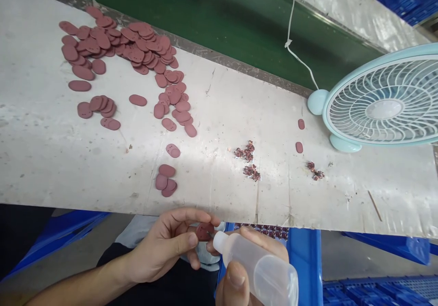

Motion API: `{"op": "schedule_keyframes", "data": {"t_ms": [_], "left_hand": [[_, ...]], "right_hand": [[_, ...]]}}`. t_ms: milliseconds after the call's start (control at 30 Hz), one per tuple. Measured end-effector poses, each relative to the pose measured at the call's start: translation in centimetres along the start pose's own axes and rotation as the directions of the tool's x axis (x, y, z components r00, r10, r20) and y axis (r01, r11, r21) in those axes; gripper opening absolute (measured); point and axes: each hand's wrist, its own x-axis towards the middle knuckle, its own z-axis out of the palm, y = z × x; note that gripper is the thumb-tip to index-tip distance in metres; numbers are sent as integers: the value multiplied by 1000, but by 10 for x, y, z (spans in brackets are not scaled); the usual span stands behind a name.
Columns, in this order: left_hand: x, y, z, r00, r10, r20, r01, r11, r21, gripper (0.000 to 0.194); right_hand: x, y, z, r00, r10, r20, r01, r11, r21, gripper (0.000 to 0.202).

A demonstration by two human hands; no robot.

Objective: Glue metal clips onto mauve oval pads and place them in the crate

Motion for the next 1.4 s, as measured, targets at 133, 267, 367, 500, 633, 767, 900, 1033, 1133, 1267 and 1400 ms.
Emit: {"op": "schedule_keyframes", "data": {"t_ms": [133, 267, 367, 500, 633, 767, 900, 1033, 1133, 1267, 1400], "left_hand": [[-1, 0, 0, 1000, 8, 11, -8, 1000, -9, 25], [0, 0, 0, 1000, 9, 14, -9, 1000, -18, 25], [0, 1, 0, 1000, 4, 13, -3, 1000, -15, 25], [0, 2, 2, 1000, 4, 9, -4, 1000, -17, 24], [0, 3, 4, 1000, 6, 11, -6, 999, -40, 23], [-1, 4, 5, 1000, -8, -8, 7, 999, -45, 22], [-1, 4, 4, 1000, -16, -17, 15, 1000, -26, 23], [-1, 4, 3, 1000, -17, -17, 17, 1000, -26, 23], [0, 4, 3, 1000, -5, -15, 5, 1000, -30, 24], [1, 4, 2, 999, 38, 15, -37, 998, -44, 24], [-2, 10, 3, 998, 63, 10, -63, 998, -21, 23]], "right_hand": [[5, -17, 15, 969, -202, -142, 185, 975, -125, 15], [4, -17, 9, 979, -196, -60, 187, 974, -130, 26], [4, -13, 7, 970, -236, -65, 223, 961, -163, 25], [5, -15, 10, 970, -225, -90, 212, 968, -137, 26], [6, -20, 7, 984, -179, -22, 178, 983, -46, 26], [7, -23, 4, 981, -190, 43, 193, 979, -68, 24], [8, -23, 3, 984, -169, 53, 173, 983, -69, 25], [5, -18, 7, 986, -166, 30, 168, 982, -85, 27], [5, -18, 8, 974, -226, 11, 226, 968, -111, 25], [25, -25, -7, 987, -91, 130, 75, 990, 120, 27], [79, -16, -45, 892, 249, 378, -445, 631, 635, 32]]}}
